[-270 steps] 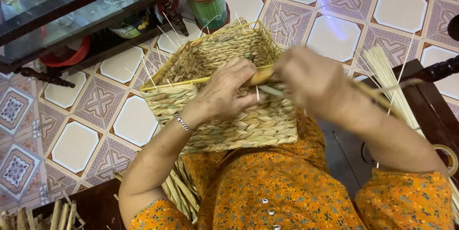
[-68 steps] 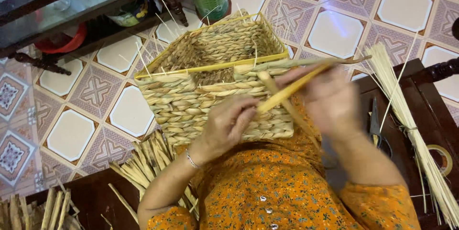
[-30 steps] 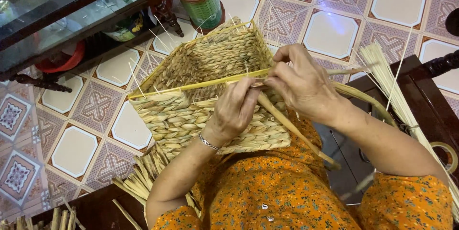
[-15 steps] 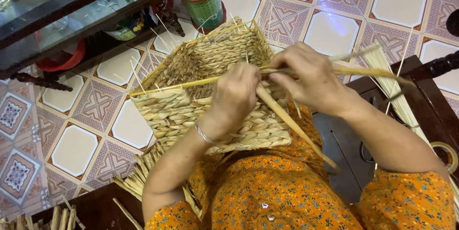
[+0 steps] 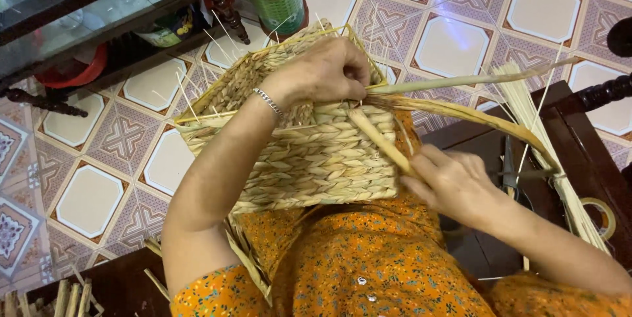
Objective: The person weaves a basket by hand, threading dried plant stalks through the frame and around the vertical supports. They wrap additional stalks around the top edge to finish the rim and trim excess material using shears.
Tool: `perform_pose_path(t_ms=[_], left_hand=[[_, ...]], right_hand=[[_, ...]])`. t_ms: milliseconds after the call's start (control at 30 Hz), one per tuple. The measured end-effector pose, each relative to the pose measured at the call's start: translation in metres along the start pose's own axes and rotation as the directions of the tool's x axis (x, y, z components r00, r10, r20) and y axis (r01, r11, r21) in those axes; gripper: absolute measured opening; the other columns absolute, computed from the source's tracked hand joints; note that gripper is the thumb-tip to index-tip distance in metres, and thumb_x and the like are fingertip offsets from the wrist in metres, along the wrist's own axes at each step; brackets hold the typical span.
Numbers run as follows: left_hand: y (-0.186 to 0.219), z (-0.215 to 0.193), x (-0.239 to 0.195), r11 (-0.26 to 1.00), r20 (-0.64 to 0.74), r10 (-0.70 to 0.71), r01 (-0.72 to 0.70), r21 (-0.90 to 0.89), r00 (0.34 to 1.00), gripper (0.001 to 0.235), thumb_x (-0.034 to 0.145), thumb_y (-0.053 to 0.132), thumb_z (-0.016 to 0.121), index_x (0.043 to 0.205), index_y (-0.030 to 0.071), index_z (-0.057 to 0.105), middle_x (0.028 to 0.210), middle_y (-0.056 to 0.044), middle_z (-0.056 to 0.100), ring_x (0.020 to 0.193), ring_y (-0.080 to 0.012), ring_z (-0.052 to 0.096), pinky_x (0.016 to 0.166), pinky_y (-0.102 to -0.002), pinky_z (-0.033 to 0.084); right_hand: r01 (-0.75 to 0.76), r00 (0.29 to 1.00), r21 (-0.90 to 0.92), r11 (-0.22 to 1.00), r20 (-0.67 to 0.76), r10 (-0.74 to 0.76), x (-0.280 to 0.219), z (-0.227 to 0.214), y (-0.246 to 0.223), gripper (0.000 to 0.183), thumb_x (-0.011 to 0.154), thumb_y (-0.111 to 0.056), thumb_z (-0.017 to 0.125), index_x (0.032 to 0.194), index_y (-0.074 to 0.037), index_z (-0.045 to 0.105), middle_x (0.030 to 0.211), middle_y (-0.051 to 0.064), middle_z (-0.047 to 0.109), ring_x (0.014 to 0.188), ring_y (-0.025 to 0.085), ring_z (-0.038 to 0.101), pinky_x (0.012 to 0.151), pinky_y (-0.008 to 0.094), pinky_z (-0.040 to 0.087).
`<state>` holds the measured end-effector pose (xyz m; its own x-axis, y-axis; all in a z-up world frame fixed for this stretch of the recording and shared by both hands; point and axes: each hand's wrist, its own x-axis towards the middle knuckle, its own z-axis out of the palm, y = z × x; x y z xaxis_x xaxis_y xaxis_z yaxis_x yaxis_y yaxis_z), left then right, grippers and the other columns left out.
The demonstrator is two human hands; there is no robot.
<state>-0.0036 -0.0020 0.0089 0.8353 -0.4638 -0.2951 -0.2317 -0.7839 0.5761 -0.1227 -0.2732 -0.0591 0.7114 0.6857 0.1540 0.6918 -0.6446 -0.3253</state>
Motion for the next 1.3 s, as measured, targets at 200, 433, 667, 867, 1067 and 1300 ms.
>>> perform_pose_path(t_ms=[200, 433, 667, 867, 1067, 1300], left_hand=[[-0.027, 0.02, 0.016, 0.976, -0.03, 0.047, -0.052, -0.211, 0.998, 0.006, 0.075, 0.016, 0.076, 0.078, 0.011, 0.077, 0.078, -0.002, 0.074, 0.076, -0.0118, 0.065, 0.08, -0.036, 0.055], [-0.041, 0.03, 0.017, 0.96, -0.08, 0.126, -0.141, -0.241, 0.989, 0.01, 0.079, 0.018, 0.073, 0.079, 0.007, 0.073, 0.078, -0.005, 0.073, 0.075, -0.0122, 0.066, 0.078, -0.035, 0.057], [-0.049, 0.037, 0.026, 0.904, -0.034, 0.14, -0.142, -0.403, 0.989, 0.011, 0.072, 0.012, 0.071, 0.082, 0.005, 0.072, 0.081, -0.004, 0.072, 0.072, -0.0103, 0.064, 0.068, -0.028, 0.057], [-0.048, 0.036, 0.019, 0.926, -0.032, 0.165, -0.166, -0.338, 0.986, 0.013, 0.08, 0.017, 0.072, 0.086, 0.006, 0.075, 0.081, -0.004, 0.073, 0.075, -0.0106, 0.065, 0.073, -0.03, 0.056], [-0.049, 0.042, 0.019, 0.894, -0.021, 0.209, -0.2, -0.402, 0.978, 0.017, 0.084, 0.022, 0.077, 0.087, 0.005, 0.074, 0.082, -0.003, 0.074, 0.076, -0.0095, 0.067, 0.076, -0.029, 0.058], [-0.03, 0.036, 0.008, 0.817, -0.016, 0.241, -0.212, -0.536, 0.97, 0.032, 0.08, 0.012, 0.076, 0.108, 0.012, 0.062, 0.075, 0.004, 0.064, 0.069, -0.006, 0.062, 0.067, -0.027, 0.055]], right_hand=[[-0.185, 0.944, -0.436, 0.881, -0.328, 0.035, -0.052, -0.069, 0.017, 0.013, 0.096, -0.009, 0.076, 0.104, -0.008, 0.066, 0.082, 0.009, 0.061, 0.067, 0.024, 0.062, 0.056, 0.037, 0.05], [-0.328, 0.737, -0.428, 0.842, -0.674, -0.056, -0.062, -0.043, 0.082, 0.024, 0.103, 0.004, 0.07, 0.126, 0.001, 0.062, 0.108, 0.02, 0.068, 0.089, 0.029, 0.069, 0.076, 0.036, 0.058], [0.198, 0.493, -0.157, 0.968, -0.837, -0.237, 0.035, 0.003, 0.059, 0.02, 0.096, -0.004, 0.077, 0.115, -0.005, 0.069, 0.117, 0.02, 0.07, 0.103, 0.03, 0.071, 0.085, 0.041, 0.061], [0.428, 0.671, 0.029, 0.903, -0.68, -0.296, 0.079, 0.014, 0.02, 0.024, 0.094, -0.01, 0.077, 0.117, -0.005, 0.072, 0.123, 0.02, 0.069, 0.113, 0.03, 0.071, 0.089, 0.04, 0.064], [0.337, 0.689, -0.119, 0.934, -0.645, -0.331, 0.07, 0.021, 0.011, 0.029, 0.09, -0.008, 0.076, 0.118, -0.003, 0.071, 0.123, 0.014, 0.072, 0.11, 0.029, 0.069, 0.085, 0.039, 0.058], [0.333, 0.701, -0.145, 0.932, -0.622, -0.348, 0.061, 0.016, 0.007, 0.032, 0.089, -0.009, 0.076, 0.119, -0.001, 0.068, 0.124, 0.012, 0.071, 0.108, 0.027, 0.066, 0.084, 0.038, 0.055]])
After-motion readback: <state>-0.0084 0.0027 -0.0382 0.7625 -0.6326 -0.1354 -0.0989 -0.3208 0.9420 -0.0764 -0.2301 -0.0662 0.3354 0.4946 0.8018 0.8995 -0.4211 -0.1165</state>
